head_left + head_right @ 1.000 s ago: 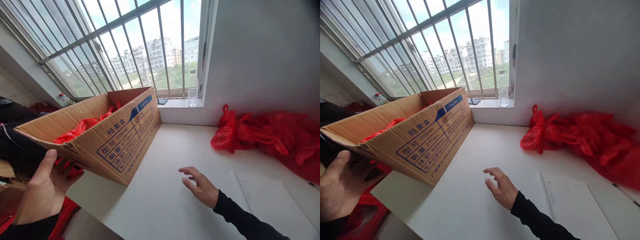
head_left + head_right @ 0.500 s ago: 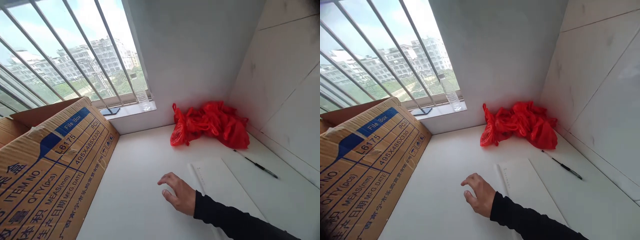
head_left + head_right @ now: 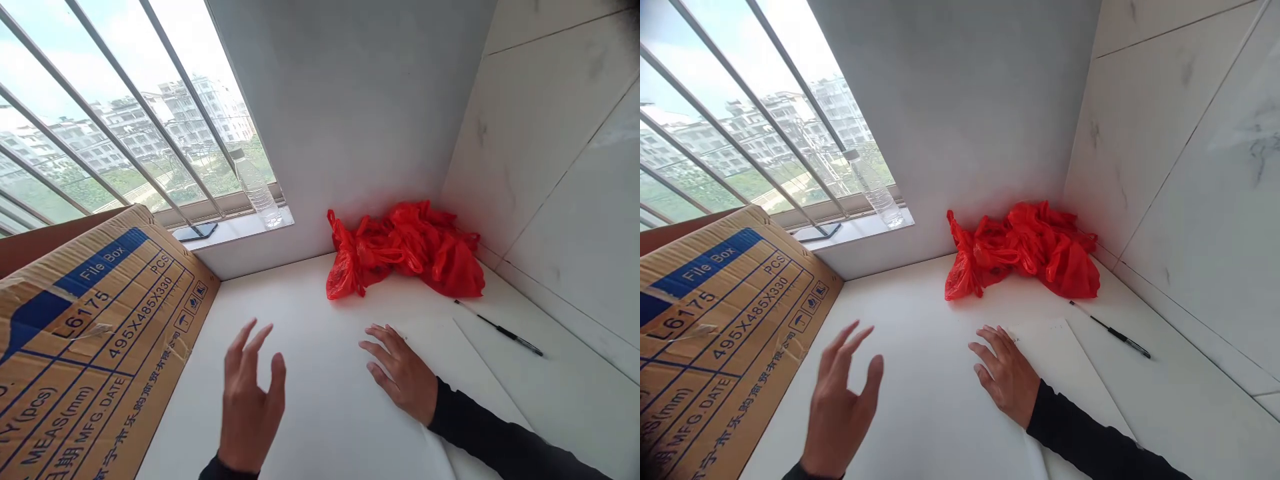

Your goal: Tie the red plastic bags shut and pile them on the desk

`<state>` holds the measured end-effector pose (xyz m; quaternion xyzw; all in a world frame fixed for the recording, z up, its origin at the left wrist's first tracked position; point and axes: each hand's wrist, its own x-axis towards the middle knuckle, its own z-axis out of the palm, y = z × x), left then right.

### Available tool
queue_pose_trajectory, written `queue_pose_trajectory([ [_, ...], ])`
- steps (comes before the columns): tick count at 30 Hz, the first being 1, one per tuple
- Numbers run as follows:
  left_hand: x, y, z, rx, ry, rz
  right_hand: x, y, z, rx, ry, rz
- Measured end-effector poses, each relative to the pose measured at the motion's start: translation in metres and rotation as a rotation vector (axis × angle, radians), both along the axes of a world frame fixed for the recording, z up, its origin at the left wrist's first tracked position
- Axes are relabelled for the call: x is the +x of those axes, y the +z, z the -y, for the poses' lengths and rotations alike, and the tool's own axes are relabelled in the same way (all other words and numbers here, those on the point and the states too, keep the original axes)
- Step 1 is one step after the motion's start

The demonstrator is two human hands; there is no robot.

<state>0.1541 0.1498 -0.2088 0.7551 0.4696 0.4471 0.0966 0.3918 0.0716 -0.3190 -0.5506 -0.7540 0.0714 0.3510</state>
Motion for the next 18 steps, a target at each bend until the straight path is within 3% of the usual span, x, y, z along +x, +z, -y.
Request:
queue_pose_trajectory([
  [2,0.034,-0.017,-0.016,-0.015,-0.062,-0.079,0.002,0.003,0.002,0.036,-0.010,-0.015],
  [6,0.109,-0.051,-0.075,-0.066,-0.093,-0.155,0.004,0.005,0.003,0.112,-0.041,-0.091],
  [9,0.134,-0.065,-0.110,-0.112,-0.064,-0.175,0.006,0.006,0.001,0.116,-0.064,-0.151],
  [11,0.128,-0.067,-0.115,-0.148,-0.047,-0.165,0.008,0.007,-0.001,0.114,-0.064,-0.180],
  [13,0.107,-0.064,-0.104,-0.187,-0.042,-0.137,0.010,0.007,-0.001,0.115,-0.051,-0.196],
  [18,0.030,-0.045,-0.028,-0.336,-0.031,-0.034,0.012,0.004,0.000,0.122,-0.014,-0.202],
])
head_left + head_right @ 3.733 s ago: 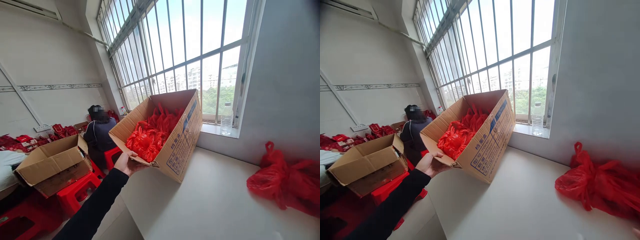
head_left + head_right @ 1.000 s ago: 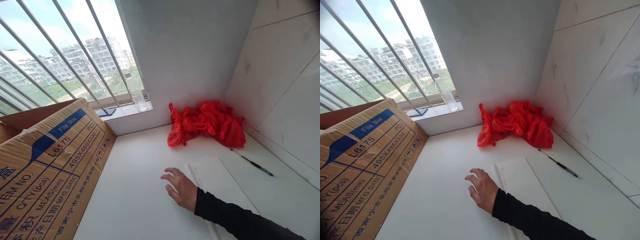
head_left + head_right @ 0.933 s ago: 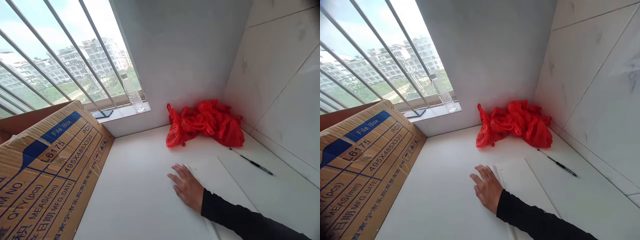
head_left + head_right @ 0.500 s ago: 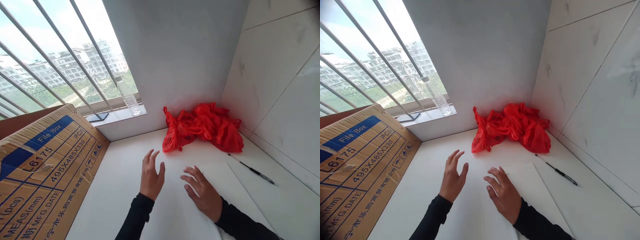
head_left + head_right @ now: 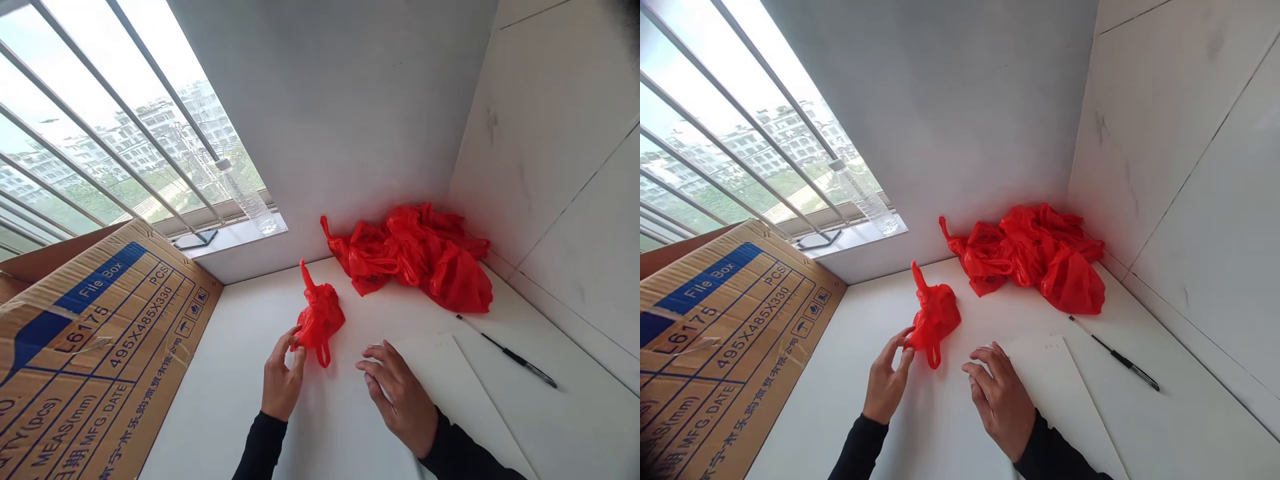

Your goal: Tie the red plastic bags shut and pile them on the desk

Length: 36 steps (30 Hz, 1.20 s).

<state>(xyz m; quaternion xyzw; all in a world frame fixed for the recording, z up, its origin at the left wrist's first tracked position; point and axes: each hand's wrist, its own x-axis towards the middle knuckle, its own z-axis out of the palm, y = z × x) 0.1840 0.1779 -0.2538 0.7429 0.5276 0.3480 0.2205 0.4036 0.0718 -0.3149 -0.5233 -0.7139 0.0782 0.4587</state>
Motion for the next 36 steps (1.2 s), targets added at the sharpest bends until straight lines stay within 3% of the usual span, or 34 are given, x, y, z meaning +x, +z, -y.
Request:
queue_pose_trajectory([
  [2,-0.022,0.006,0.033,-0.053,0.010,0.042,0.000,-0.001,0.002,0.016,0.017,0.010],
  [5,-0.035,0.009,0.069,-0.100,0.010,0.072,-0.003,0.005,0.007,0.027,0.051,0.017],
  [9,-0.033,0.005,0.091,-0.070,-0.039,0.047,-0.021,0.034,0.020,0.041,0.117,-0.008],
  [12,-0.031,0.005,0.103,-0.037,-0.156,0.028,-0.046,0.058,0.027,0.076,0.149,-0.001],
  [15,-0.036,0.009,0.117,-0.034,-0.235,0.034,-0.066,0.067,0.032,0.079,0.123,0.005],
  [18,-0.052,0.007,0.132,-0.060,-0.176,0.078,-0.066,0.064,0.040,0.032,0.085,-0.017],
  [21,-0.072,0.000,0.146,-0.120,-0.020,0.174,-0.046,0.061,0.050,-0.056,-0.007,-0.060],
  [24,-0.084,-0.002,0.157,-0.162,0.126,0.275,-0.030,0.065,0.060,-0.137,-0.120,-0.108],
  [26,-0.082,0.003,0.161,-0.153,0.139,0.304,-0.031,0.071,0.064,-0.170,-0.128,-0.118],
  [32,-0.062,0.023,0.153,0.023,0.037,0.199,-0.056,0.083,0.064,-0.312,0.101,-0.159],
  [36,-0.074,0.026,0.149,-0.047,0.204,0.274,-0.039,0.079,0.065,-0.342,-0.092,-0.326],
])
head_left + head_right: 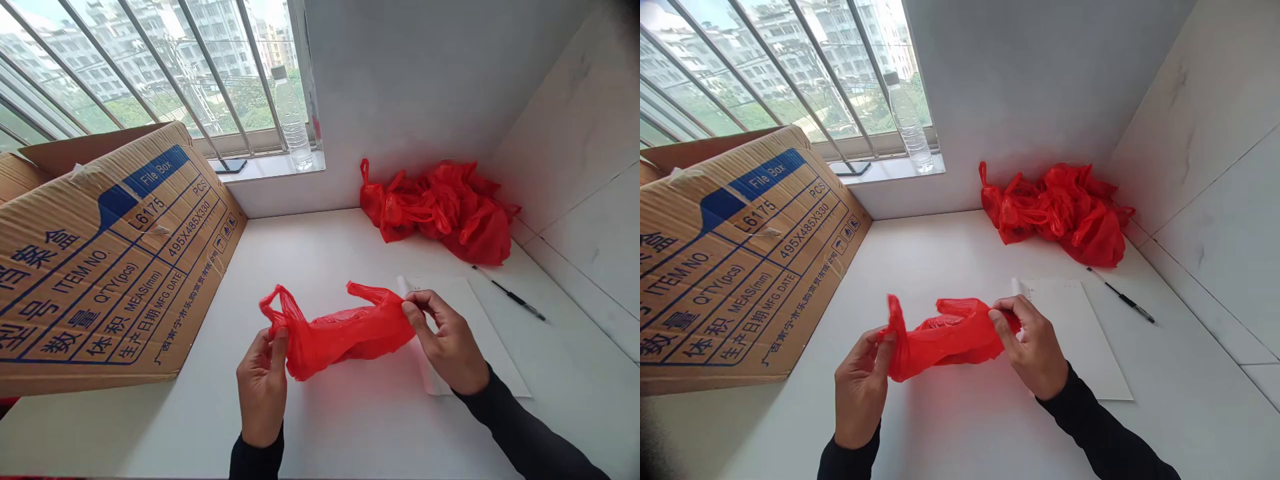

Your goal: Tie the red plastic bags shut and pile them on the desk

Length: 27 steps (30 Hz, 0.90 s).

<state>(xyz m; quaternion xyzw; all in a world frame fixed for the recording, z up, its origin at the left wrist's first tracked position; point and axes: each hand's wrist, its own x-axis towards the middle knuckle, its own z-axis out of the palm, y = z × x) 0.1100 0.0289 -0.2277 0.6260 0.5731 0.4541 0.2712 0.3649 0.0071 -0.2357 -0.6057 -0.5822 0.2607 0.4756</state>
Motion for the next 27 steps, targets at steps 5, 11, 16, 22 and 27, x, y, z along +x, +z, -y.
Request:
queue_pose_trajectory([
  [5,-0.006,0.012,0.011,-0.016,0.134,0.035,0.007,0.014,0.021,0.155,-0.217,-0.055],
  [11,0.005,0.037,0.031,-0.087,0.033,0.107,-0.029,0.055,0.025,0.463,0.299,0.357],
  [16,-0.001,0.035,0.034,-0.150,-0.009,0.389,-0.035,0.045,0.017,0.255,0.385,0.563],
  [22,0.013,0.038,0.028,-0.324,-0.069,0.619,-0.041,0.027,0.026,0.073,0.354,0.654],
  [27,0.026,0.043,0.033,-0.383,-0.076,0.527,-0.047,0.025,0.022,0.033,0.483,0.714],
])
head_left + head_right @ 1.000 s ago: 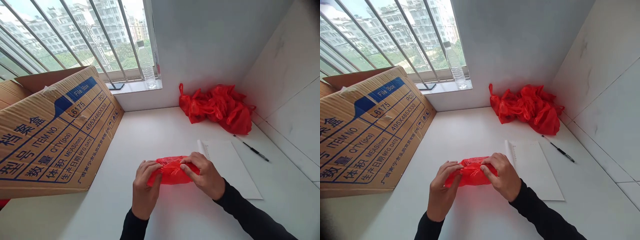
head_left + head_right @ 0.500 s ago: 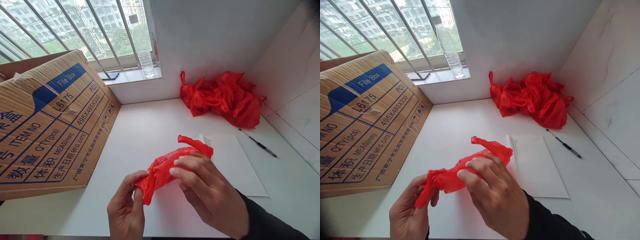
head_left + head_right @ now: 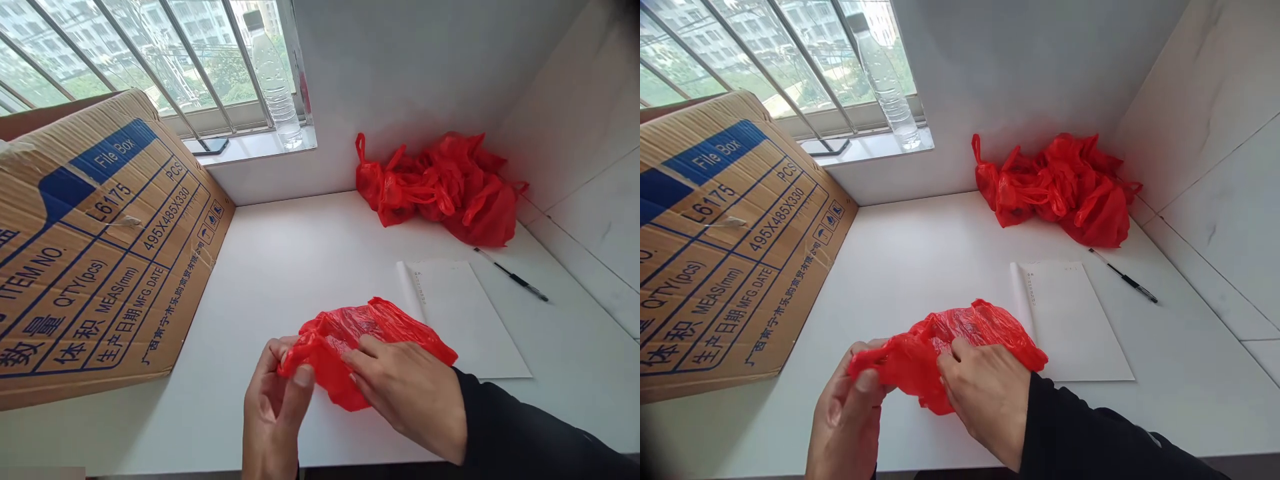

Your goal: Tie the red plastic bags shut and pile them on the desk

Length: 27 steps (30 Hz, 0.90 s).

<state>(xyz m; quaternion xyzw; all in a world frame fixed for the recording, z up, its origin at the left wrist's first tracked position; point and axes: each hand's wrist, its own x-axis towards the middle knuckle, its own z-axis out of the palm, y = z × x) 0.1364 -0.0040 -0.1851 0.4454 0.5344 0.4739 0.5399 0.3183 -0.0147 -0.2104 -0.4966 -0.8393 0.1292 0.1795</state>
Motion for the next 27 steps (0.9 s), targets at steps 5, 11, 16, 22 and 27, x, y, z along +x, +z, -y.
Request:
queue_pose_trajectory([
  [5,-0.003,-0.001,0.006,0.019,0.018,0.016,0.010,0.001,-0.011,-0.013,0.055,0.102],
  [11,-0.013,0.002,0.013,0.060,0.027,-0.119,0.022,0.011,-0.019,-0.055,0.029,0.048],
  [16,-0.016,0.003,0.015,0.144,0.015,-0.080,0.017,0.013,-0.012,-0.146,0.073,0.093],
  [22,-0.014,0.010,0.016,0.064,0.018,0.072,0.022,0.025,-0.018,-0.207,0.006,0.087],
  [27,-0.010,0.026,0.017,0.026,0.034,0.120,0.029,0.048,-0.020,-0.218,-0.084,-0.010],
])
